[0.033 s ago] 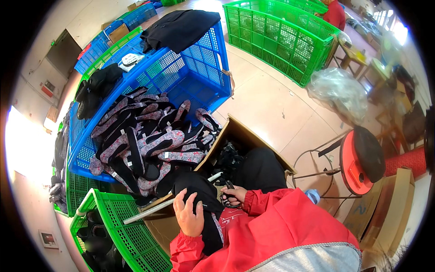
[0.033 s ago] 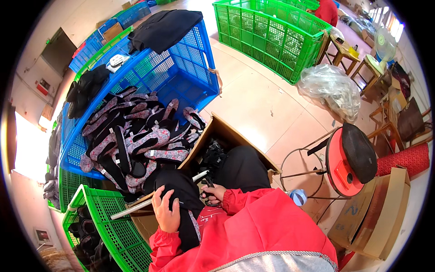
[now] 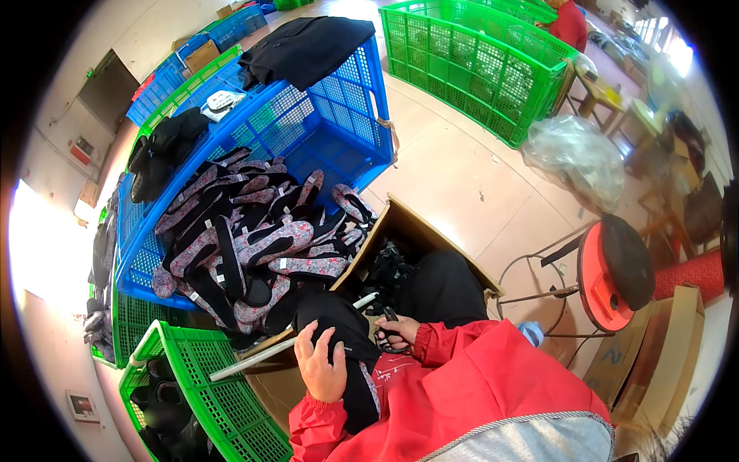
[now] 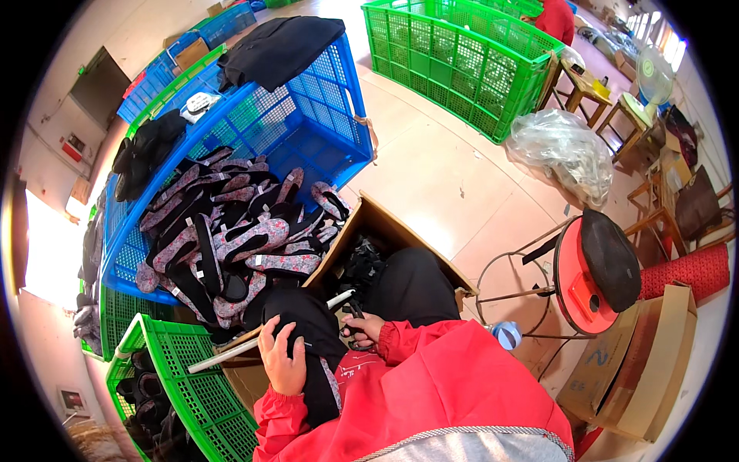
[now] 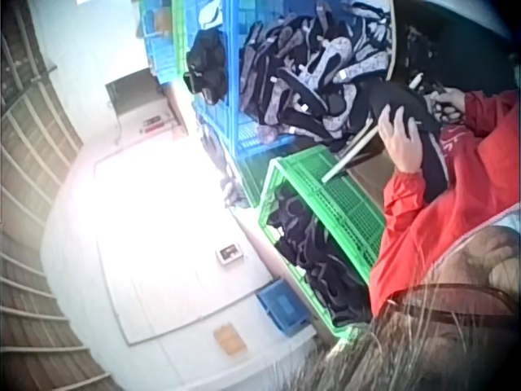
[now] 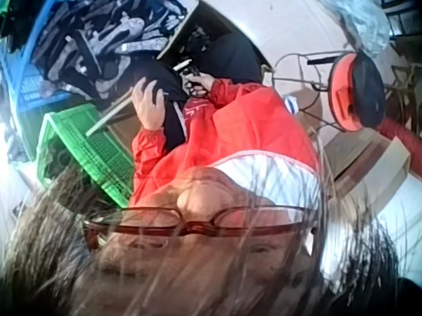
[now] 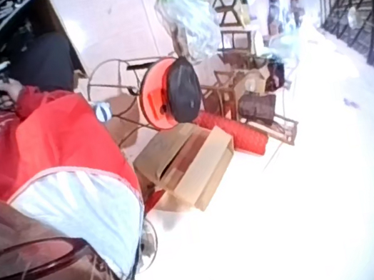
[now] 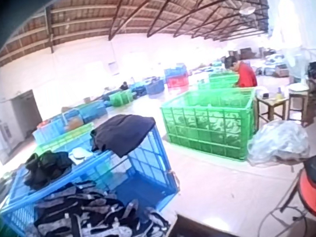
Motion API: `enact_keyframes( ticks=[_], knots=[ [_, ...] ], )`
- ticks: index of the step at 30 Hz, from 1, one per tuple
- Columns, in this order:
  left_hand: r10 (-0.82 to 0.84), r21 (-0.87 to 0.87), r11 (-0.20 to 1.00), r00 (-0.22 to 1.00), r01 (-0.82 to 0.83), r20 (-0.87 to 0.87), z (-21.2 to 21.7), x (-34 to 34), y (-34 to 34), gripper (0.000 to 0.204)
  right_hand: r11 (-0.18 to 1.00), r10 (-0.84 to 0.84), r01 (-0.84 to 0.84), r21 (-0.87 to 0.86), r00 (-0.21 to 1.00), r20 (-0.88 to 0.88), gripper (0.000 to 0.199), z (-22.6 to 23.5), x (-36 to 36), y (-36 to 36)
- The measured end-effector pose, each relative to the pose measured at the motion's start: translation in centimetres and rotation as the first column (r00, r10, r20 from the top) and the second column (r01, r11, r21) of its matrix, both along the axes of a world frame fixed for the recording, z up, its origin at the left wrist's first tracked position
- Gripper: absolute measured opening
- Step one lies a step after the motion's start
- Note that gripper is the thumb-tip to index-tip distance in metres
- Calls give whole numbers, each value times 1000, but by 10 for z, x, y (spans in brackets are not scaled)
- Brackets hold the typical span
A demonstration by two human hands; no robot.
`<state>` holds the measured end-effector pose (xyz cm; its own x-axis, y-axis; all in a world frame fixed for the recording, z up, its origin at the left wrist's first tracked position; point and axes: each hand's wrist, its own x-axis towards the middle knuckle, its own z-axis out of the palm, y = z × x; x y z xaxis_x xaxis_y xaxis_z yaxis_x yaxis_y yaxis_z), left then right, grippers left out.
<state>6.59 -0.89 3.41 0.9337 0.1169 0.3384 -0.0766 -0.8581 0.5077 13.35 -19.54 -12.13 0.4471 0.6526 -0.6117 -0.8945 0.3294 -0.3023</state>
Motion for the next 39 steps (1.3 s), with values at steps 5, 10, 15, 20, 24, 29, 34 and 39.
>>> enact_keyframes(
  ticks=[5,10,15,20,24,29,34,39],
  knots=[
    [4,4,1000,1000,-4,-1,-1,3,-1,30,999,3,-3,-41,1000,16,20,-3,1,-1],
    [5,-1,1000,1000,-5,7,-3,3,0,31,1000,-14,14,-20,1000,-5,20,-5,1,-1],
    [-7,12,1000,1000,7,-18,-3,2,0,31,999,-44,43,-29,999,-16,19,-12,0,1],
    [-10,12,1000,1000,10,-29,-3,1,-1,29,999,-46,47,-5,999,1,20,-18,0,0],
    [-10,17,1000,999,11,-37,-5,1,0,29,999,-50,50,-2,999,2,22,-20,-1,1],
    [-9,17,1000,999,10,-41,-5,0,-1,28,1000,-29,29,-7,1000,5,23,-13,0,-1],
    [-14,18,1000,999,15,-32,-4,0,-2,27,1000,-10,11,-28,1000,18,23,-14,-1,-1],
    [-24,21,999,999,24,-22,-3,0,-1,29,1000,-19,19,-20,1000,25,22,-7,-1,-2]
  ],
)
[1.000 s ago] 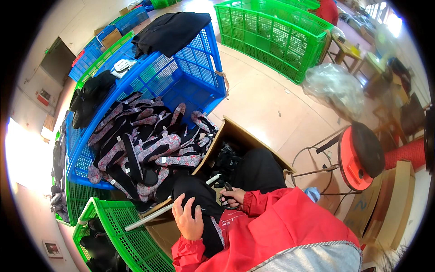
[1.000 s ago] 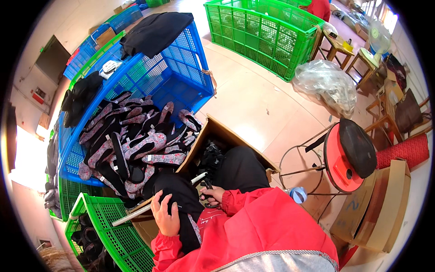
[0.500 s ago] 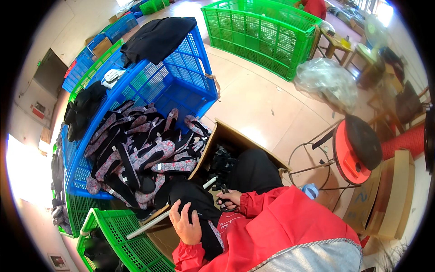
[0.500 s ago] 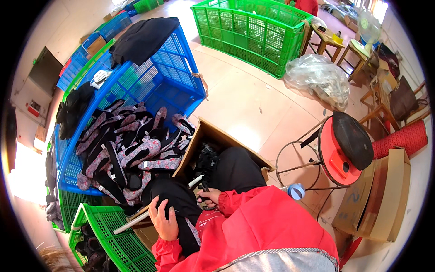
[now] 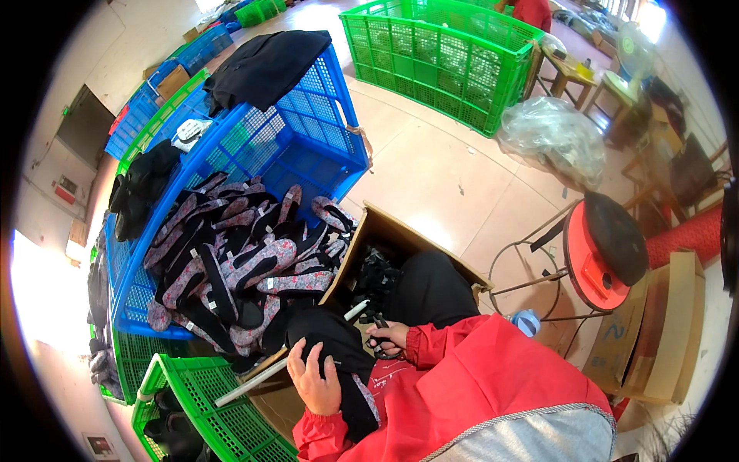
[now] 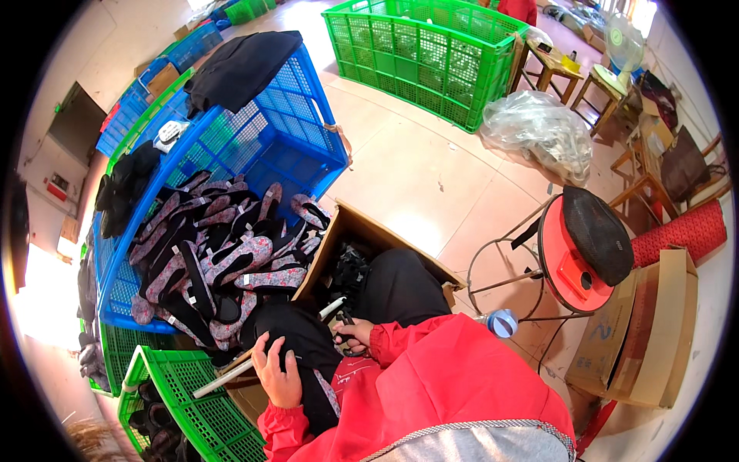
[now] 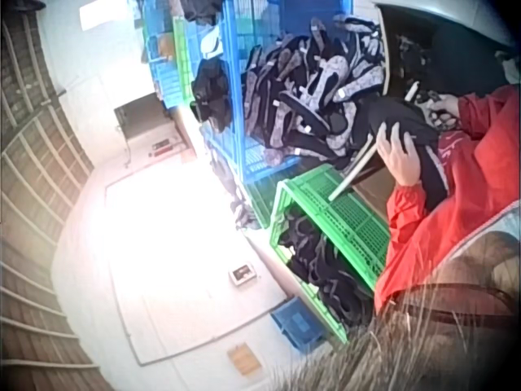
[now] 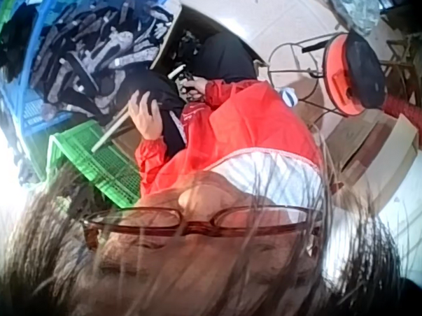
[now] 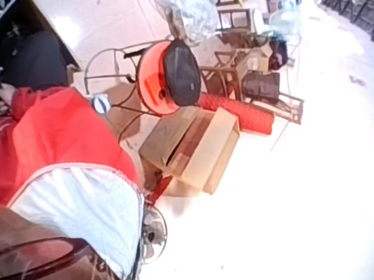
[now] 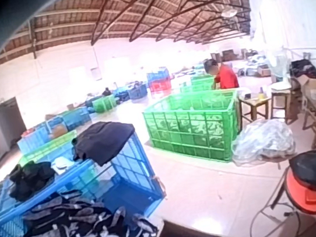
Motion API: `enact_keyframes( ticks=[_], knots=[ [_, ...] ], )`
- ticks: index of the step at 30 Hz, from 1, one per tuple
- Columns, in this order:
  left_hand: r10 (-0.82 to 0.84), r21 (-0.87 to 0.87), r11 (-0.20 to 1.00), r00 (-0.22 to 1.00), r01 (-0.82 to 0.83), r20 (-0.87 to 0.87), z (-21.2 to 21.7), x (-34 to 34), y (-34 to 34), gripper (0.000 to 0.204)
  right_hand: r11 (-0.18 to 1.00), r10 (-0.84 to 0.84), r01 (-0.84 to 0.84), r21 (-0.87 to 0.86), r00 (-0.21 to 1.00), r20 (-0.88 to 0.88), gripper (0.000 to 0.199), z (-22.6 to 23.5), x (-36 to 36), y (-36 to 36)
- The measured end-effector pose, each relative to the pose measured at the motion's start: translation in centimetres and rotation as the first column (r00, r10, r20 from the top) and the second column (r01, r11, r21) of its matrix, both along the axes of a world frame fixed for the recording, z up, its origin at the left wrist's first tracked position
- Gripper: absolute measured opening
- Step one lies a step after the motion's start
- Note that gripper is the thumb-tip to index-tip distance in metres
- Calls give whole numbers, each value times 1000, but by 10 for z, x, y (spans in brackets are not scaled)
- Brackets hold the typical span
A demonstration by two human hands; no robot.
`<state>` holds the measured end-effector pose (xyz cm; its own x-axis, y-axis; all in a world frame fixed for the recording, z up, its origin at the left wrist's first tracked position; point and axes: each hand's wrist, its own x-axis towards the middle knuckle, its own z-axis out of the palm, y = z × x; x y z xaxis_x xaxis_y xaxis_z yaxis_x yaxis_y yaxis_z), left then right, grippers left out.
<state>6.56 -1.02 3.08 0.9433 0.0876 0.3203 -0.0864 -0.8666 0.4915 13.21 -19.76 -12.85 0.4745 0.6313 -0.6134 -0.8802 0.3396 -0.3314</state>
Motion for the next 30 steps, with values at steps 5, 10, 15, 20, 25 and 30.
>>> enact_keyframes(
  ticks=[5,10,15,20,25,30],
  knots=[
    [-4,-49,999,1000,3,-22,5,-3,8,37,1000,15,-15,0,999,39,22,-1,0,2],
    [39,-175,984,999,-41,-11,4,-9,11,47,1000,-10,10,-12,1000,19,22,3,-2,-1],
    [60,-185,981,998,-61,-9,-3,-14,10,52,1000,-3,3,-5,1000,12,21,1,-3,-2],
    [79,-111,991,997,-81,-15,-2,-15,4,52,1000,24,-24,-20,1000,2,21,0,-3,-3],
    [81,-10,997,995,-82,-52,-4,-15,2,52,995,64,-66,-77,997,-31,18,8,-3,-5],
    [92,8,996,994,-91,-58,-4,-13,1,51,997,16,-19,-78,999,-39,18,5,-1,-2]
  ],
)
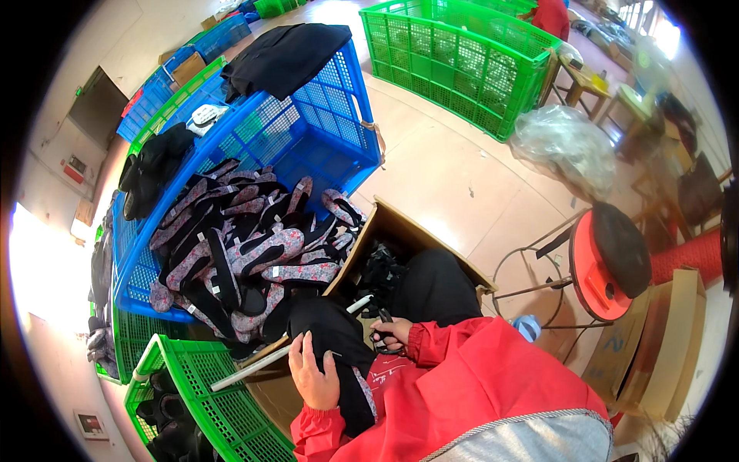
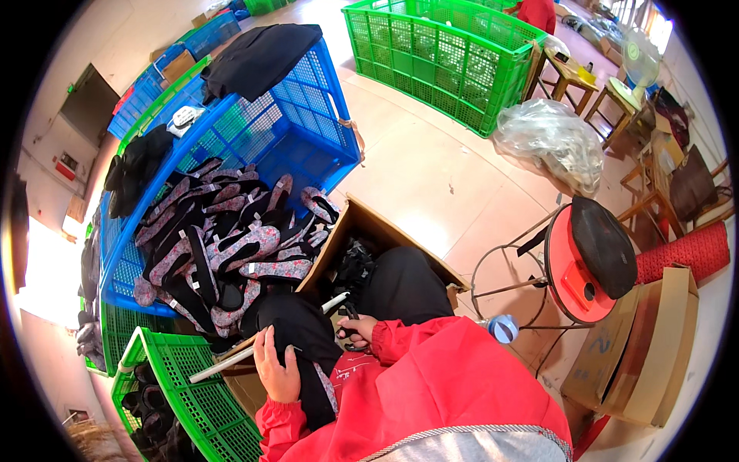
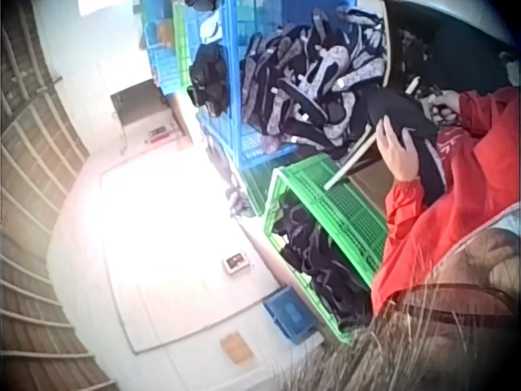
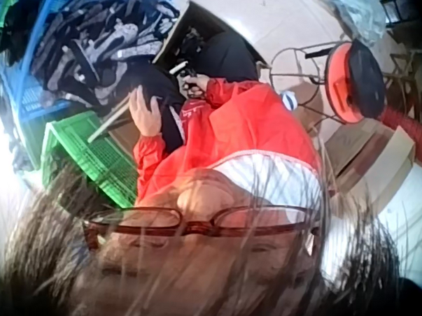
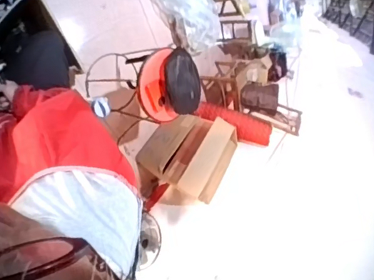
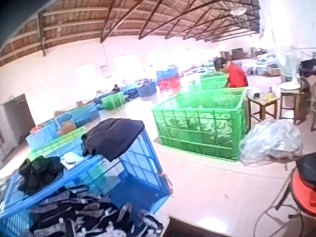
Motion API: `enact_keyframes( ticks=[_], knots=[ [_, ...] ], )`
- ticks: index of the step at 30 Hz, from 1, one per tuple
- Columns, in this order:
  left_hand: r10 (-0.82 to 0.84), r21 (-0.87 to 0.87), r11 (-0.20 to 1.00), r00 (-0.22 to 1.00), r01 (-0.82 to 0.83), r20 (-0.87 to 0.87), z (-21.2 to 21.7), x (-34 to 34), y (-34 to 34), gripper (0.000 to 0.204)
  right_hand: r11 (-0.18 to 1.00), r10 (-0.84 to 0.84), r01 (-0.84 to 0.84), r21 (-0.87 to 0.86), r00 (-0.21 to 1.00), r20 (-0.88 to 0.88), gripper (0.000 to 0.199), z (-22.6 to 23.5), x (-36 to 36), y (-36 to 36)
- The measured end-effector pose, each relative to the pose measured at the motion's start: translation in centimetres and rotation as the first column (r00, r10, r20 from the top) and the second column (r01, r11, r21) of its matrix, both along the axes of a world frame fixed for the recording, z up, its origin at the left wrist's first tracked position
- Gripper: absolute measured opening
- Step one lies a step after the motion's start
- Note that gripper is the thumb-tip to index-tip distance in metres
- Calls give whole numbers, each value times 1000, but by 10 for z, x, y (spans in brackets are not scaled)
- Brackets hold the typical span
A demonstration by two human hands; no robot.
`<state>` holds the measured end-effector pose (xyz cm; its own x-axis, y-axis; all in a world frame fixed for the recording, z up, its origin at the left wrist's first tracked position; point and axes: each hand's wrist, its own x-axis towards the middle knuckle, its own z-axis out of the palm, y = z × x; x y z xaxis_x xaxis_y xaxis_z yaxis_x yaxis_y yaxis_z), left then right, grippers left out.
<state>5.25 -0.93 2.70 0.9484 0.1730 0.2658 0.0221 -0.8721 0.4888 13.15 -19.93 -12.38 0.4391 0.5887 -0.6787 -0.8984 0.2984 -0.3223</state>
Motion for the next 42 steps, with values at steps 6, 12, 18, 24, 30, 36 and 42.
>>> enact_keyframes(
  ticks=[6,12,18,24,30,36,42],
  knots=[
    [-1,-10,1000,1000,1,-6,1,0,0,51,1000,2,-2,4,1000,4,18,-4,1,2],
    [-1,-6,1000,1000,0,-12,3,0,-1,51,1000,-6,5,17,1000,19,20,-6,0,1],
    [-21,33,999,1000,21,12,-1,0,-1,50,999,-11,9,33,999,38,21,-15,-1,0],
    [-31,39,999,999,32,-21,2,-1,-2,51,999,-14,12,34,999,41,21,-12,-1,-1],
    [-35,38,999,999,35,6,0,1,-3,51,1000,-16,16,15,999,42,20,-12,-2,0],
    [-24,51,998,1000,24,0,2,0,-4,51,1000,-11,11,18,999,36,20,-10,-1,0],
    [-26,50,998,1000,26,8,1,1,-3,50,1000,-6,5,16,999,33,18,-15,-1,1]
  ],
)
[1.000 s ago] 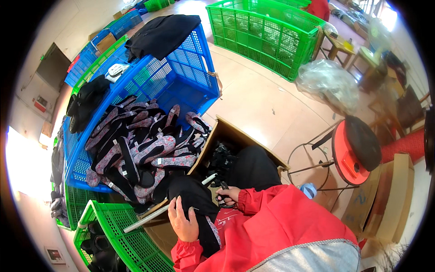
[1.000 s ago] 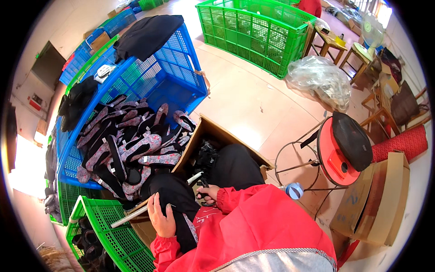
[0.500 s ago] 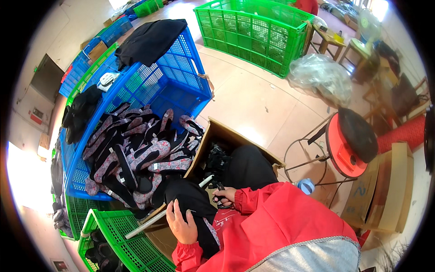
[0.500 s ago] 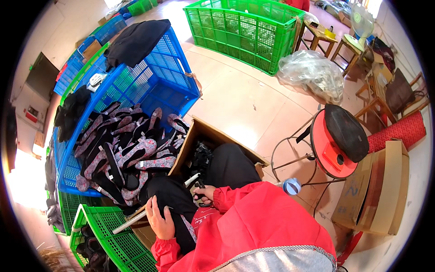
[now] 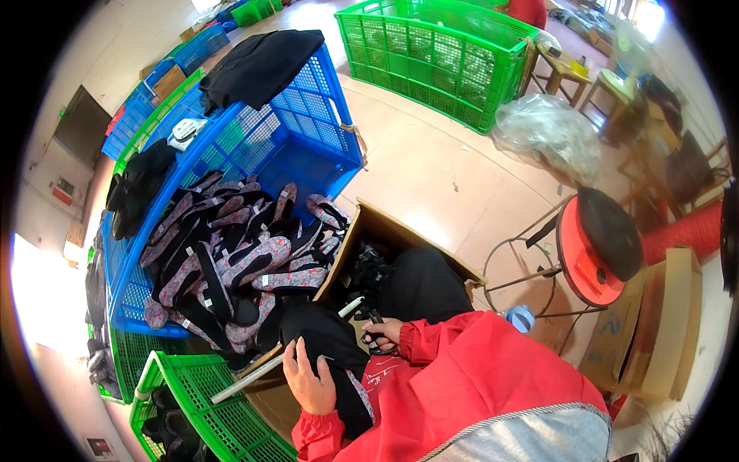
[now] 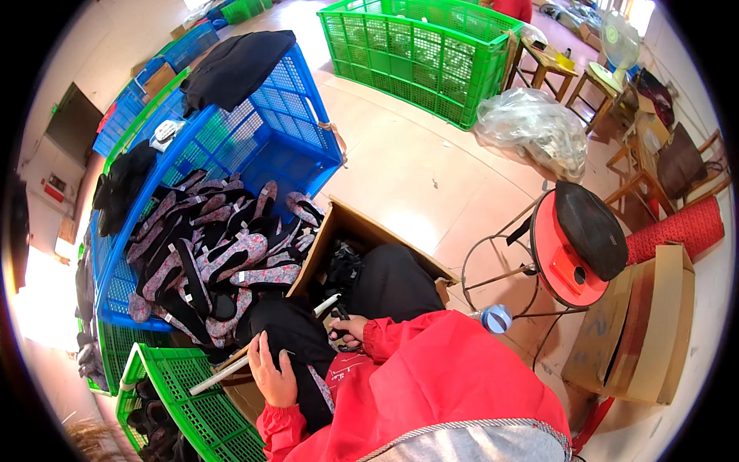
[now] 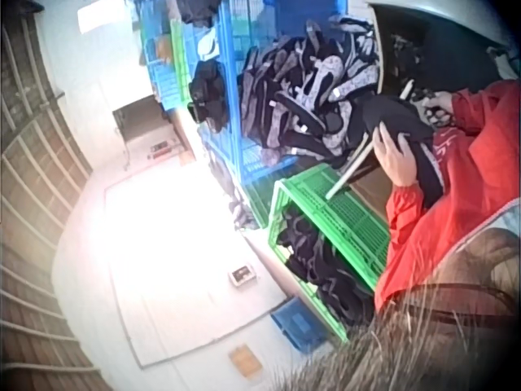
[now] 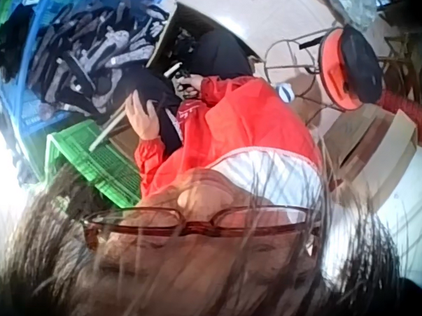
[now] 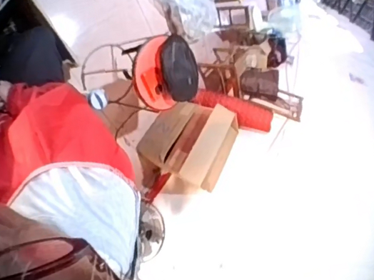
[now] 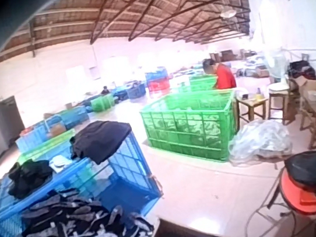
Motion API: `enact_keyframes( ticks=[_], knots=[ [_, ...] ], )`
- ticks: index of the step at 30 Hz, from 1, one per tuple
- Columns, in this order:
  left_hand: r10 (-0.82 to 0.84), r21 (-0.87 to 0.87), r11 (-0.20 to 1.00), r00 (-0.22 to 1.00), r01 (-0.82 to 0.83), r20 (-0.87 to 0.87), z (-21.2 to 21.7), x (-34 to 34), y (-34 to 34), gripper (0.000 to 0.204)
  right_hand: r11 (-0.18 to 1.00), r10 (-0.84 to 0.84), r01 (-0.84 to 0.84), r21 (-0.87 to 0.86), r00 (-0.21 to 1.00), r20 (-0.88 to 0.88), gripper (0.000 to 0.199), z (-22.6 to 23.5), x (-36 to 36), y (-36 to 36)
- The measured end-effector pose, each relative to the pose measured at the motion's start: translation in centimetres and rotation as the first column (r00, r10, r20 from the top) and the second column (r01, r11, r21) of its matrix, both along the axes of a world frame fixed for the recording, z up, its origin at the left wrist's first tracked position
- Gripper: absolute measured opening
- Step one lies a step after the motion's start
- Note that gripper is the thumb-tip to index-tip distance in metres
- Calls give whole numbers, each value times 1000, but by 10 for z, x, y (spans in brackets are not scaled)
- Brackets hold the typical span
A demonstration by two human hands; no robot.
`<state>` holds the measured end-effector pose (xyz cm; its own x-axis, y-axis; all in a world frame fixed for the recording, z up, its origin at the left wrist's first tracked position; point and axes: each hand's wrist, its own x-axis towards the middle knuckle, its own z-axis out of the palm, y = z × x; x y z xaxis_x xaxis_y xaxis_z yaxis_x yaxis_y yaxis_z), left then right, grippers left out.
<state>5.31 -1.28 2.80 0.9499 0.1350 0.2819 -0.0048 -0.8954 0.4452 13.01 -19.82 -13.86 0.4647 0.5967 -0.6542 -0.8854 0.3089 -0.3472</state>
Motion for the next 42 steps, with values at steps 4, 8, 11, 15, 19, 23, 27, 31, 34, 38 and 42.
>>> enact_keyframes(
  ticks=[4,8,11,15,19,23,27,31,34,38,42],
  knots=[
    [14,4,1000,1000,-14,-3,0,0,1,50,1000,4,-4,3,999,-31,16,-1,0,0],
    [18,13,1000,1000,-18,8,1,-1,2,51,1000,2,-2,5,1000,-27,18,1,1,1],
    [19,3,1000,1000,-19,4,1,-1,2,51,1000,-14,14,-1,1000,-23,18,5,0,0],
    [24,-11,1000,1000,-25,-17,1,-2,2,50,1000,12,-12,-17,999,-38,18,19,2,-3],
    [21,-15,1000,999,-21,-25,1,-3,2,50,999,-8,7,-33,1000,-27,18,15,1,0],
    [22,-23,999,999,-22,-24,3,-2,2,50,999,-19,18,-38,999,-27,13,8,1,1],
    [28,-28,999,999,-29,-30,3,-2,2,50,1000,-11,11,-11,1000,-18,12,5,2,1],
    [31,-27,999,999,-32,-35,3,-2,3,50,1000,-11,11,-15,1000,-13,13,8,1,1],
    [26,-32,999,999,-27,-30,2,-2,3,50,999,-22,23,24,999,-24,17,2,1,1],
    [27,-20,999,999,-28,-29,3,-2,3,50,1000,-8,8,3,1000,-16,17,7,1,1],
    [23,-15,1000,1000,-24,-15,3,-2,3,50,1000,-6,7,16,1000,-20,17,5,1,1]
  ],
)
